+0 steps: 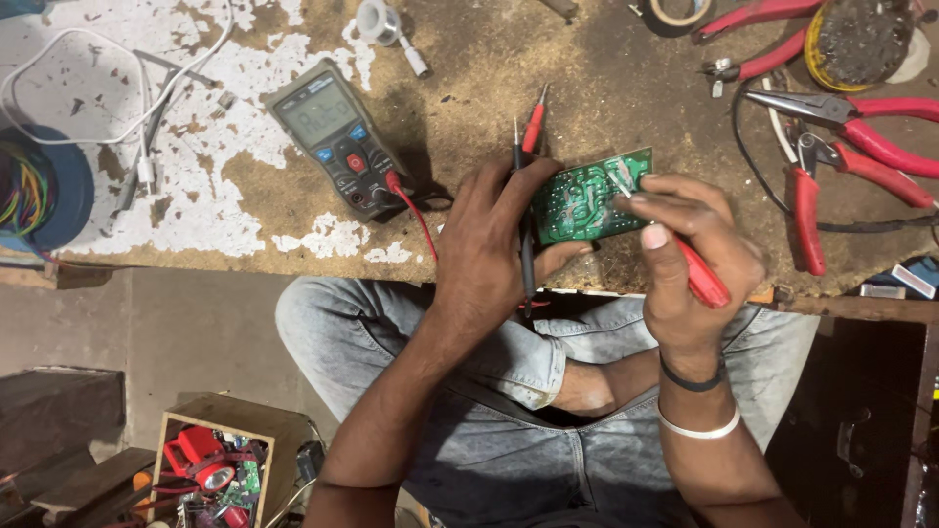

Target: The person uses a screwdriver to scrape and clean traces on a green circuit board, then uses multimeter probes to test continuity at various points. The person flips the board over to inspect the other side and continues testing with the probes.

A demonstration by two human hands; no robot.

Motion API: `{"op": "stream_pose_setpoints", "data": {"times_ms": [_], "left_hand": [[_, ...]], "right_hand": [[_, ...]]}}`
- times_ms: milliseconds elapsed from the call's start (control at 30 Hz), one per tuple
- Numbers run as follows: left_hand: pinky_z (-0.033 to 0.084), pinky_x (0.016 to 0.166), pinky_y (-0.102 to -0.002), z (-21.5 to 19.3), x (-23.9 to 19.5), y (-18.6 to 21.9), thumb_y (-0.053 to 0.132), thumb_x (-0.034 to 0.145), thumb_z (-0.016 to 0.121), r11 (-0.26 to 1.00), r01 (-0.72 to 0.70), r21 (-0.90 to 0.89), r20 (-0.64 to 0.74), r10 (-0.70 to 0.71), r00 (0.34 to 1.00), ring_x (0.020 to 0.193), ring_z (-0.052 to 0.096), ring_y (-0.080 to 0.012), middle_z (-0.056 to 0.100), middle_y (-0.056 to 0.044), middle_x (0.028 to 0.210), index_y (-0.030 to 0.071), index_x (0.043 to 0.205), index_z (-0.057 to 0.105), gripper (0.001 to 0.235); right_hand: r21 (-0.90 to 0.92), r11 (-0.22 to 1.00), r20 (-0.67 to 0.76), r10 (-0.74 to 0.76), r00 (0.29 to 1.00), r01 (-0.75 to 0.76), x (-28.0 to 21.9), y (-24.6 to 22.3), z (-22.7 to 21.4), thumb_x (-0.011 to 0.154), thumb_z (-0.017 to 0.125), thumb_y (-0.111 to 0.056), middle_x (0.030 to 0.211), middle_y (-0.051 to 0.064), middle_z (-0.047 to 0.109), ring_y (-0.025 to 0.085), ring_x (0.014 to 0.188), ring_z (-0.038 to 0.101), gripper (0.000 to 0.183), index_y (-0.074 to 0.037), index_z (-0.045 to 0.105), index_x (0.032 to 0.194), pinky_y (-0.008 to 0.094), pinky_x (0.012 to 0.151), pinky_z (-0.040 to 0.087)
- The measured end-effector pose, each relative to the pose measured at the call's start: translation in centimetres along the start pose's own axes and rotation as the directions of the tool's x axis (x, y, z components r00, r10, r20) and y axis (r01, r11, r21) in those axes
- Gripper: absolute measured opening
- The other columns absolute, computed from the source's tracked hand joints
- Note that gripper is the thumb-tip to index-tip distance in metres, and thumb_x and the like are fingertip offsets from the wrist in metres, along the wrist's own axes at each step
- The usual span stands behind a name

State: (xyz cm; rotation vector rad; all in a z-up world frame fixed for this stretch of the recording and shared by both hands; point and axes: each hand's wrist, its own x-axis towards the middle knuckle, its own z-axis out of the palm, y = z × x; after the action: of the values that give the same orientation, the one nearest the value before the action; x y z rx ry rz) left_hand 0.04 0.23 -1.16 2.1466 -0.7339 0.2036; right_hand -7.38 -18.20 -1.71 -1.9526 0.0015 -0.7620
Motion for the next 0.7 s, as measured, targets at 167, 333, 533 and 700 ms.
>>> {"op": "stream_pose_setpoints", "data": {"times_ms": [167,333,533,700], "left_hand": [[0.048,0.106,-0.051,0.07,0.0,0.14,0.06,0.088,0.07,0.999,-0.011,0.043,0.046,0.009,0.999,0.123,0.058,-0.0379,0.06,-0.015,0.128,0.013,0.144,0.055,0.074],[0.046,0.114,-0.051,0.38,0.05,0.28,0.045,0.092,0.074,0.997,-0.071,-0.014,-0.022,0.07,0.997,0.131,0.056,-0.0369,0.063,-0.013,0.133,0.01,0.147,0.05,0.07],[0.048,0.113,-0.047,0.54,-0.26,0.35,0.0,0.082,0.084,0.998,-0.033,-0.06,-0.109,0.026,0.994,0.134,0.055,-0.0366,0.066,-0.01,0.126,0.01,0.132,0.055,0.059],[0.047,0.112,-0.045,0.92,-0.56,0.19,-0.001,0.086,0.079,0.996,-0.07,-0.048,-0.135,0.062,0.989,0.136,0.055,-0.0349,0.067,-0.007,0.125,0.008,0.127,0.056,0.048]], "right_hand": [[0.176,0.977,-0.136,0.142,0.98,-0.117,0.07,0.35,0.18,0.114,0.065,-0.034,0.12,0.014,0.072,0.016,0.103,0.07,0.037,0.002,0.066,0.124,0.028,0.094,0.057],[0.091,0.982,-0.099,0.172,0.98,-0.163,-0.1,0.46,-0.03,0.113,0.072,-0.018,0.119,0.012,0.071,0.015,0.104,0.068,0.026,0.002,0.066,0.128,0.026,0.094,0.056],[0.013,0.996,-0.075,0.085,0.994,-0.084,-0.39,0.47,-0.23,0.105,0.079,-0.002,0.12,0.012,0.067,0.015,0.105,0.065,0.019,0.001,0.066,0.12,0.026,0.096,0.054],[0.111,0.99,-0.041,0.098,0.994,-0.093,-0.47,0.48,-0.48,0.104,0.08,-0.003,0.118,0.011,0.065,0.012,0.098,0.063,0.019,0.001,0.065,0.115,0.024,0.09,0.054]]}}
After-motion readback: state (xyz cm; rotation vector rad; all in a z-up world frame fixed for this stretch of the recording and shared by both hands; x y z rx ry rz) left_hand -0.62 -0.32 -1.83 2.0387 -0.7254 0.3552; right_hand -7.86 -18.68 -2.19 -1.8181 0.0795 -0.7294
